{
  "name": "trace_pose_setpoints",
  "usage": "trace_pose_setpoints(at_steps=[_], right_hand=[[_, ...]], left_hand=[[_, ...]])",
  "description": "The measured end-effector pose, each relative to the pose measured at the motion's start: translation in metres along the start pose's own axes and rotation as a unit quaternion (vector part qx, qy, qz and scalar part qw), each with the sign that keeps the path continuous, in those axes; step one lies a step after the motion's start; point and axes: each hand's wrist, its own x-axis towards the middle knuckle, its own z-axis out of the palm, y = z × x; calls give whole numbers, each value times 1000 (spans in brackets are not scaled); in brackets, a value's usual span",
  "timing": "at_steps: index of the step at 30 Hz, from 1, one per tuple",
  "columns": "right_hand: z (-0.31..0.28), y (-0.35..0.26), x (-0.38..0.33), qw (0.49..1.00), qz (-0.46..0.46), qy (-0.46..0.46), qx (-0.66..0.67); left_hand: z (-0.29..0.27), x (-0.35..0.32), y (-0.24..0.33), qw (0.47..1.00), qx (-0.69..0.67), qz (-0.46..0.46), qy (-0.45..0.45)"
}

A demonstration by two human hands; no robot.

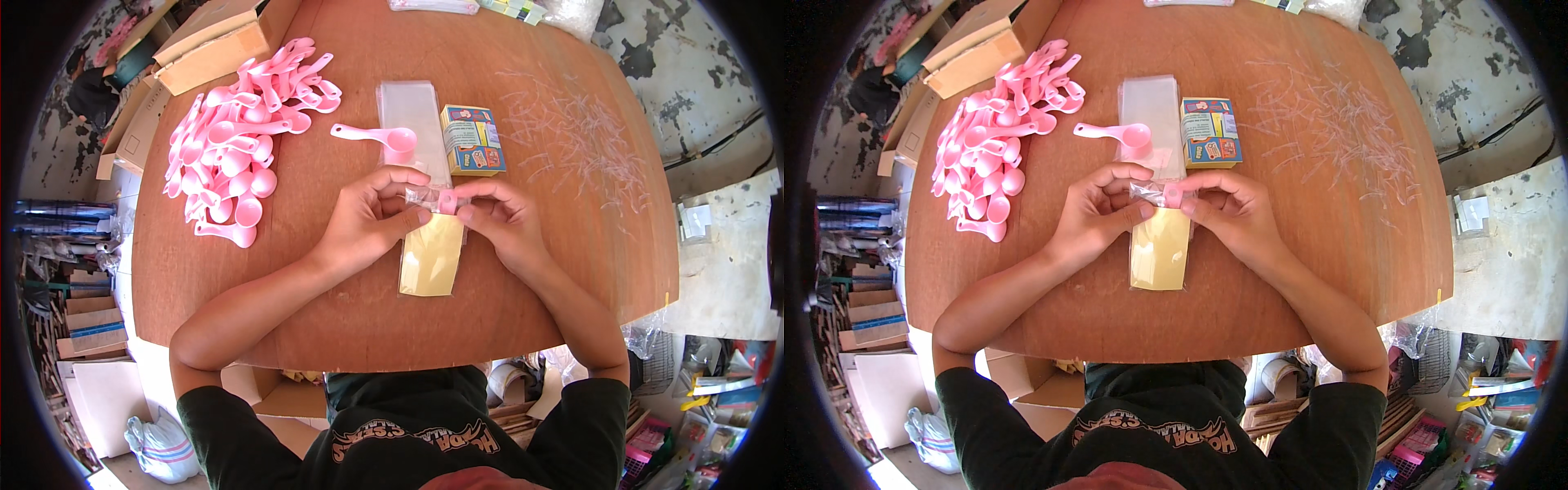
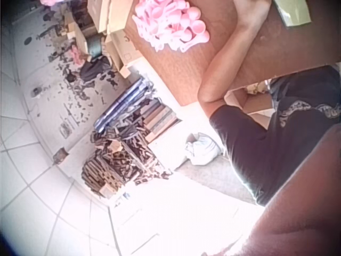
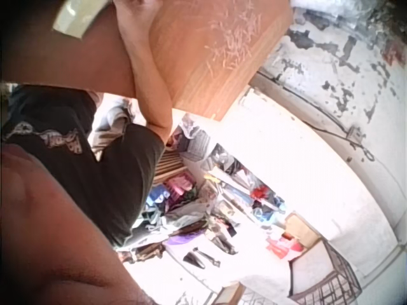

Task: Packing a plastic spoon and a decorative card into a small plastic bag and sealing it.

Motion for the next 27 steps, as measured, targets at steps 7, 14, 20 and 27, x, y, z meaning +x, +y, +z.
trace_pose_setpoints(at_steps=[7,14,20,27], right_hand=[[-4,-4,1,986,65,44,148],[-3,-8,1,990,73,9,123],[5,-3,-6,999,28,-23,-7],[13,-3,-6,992,-34,-26,-118]], left_hand=[[1,-10,72,989,59,-89,-102],[-10,-74,132,941,103,-108,-303],[-24,-119,108,846,149,-332,-390],[-42,-233,30,622,337,-456,-540]])
